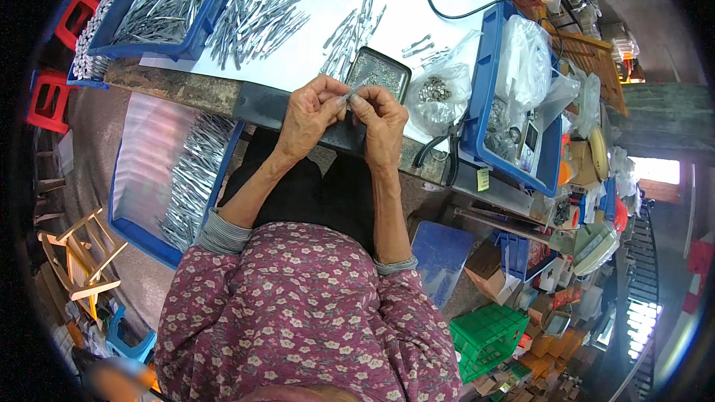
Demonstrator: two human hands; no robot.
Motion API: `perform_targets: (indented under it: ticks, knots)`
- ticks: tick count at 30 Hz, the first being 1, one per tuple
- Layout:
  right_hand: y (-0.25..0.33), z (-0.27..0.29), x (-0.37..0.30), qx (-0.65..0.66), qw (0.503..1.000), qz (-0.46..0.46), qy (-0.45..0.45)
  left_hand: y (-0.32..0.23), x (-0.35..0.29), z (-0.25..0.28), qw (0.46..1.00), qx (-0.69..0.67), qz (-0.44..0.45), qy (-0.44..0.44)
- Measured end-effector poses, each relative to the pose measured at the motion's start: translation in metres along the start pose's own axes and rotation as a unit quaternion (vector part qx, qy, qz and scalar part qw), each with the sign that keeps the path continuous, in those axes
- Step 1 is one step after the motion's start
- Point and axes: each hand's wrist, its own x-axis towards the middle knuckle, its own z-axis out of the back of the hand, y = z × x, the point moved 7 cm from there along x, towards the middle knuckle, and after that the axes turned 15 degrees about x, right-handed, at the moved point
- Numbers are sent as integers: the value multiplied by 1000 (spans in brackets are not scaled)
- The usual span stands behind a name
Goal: The worker is manually assembling small metal pins or rods into component housings at a manufacturing workbench.
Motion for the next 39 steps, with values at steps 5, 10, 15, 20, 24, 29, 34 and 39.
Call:
perform_targets:
  ticks: [5,10,15,20,24,29,34,39]
  knots:
    - [7,-2,-5,-82,995,44,-23,-1,0,-1,1000,19,-5,-7]
    - [11,-7,-8,-146,987,59,-40,-1,0,-1,1000,23,-1,-6]
    - [11,-6,-9,-164,983,76,-39,-3,0,-2,1000,22,2,-6]
    - [10,-5,-8,-162,983,74,-34,-2,0,-3,1000,23,2,0]
    - [10,-8,-9,-172,983,65,-25,-3,-1,-2,1000,9,-1,-2]
    - [8,-8,-8,-201,977,66,-23,-1,0,-1,1000,12,4,-4]
    - [7,-5,-8,-276,957,90,-30,-1,0,-1,1000,23,-1,-2]
    - [10,-10,-9,-305,946,105,-31,0,0,-1,1000,17,-11,-4]
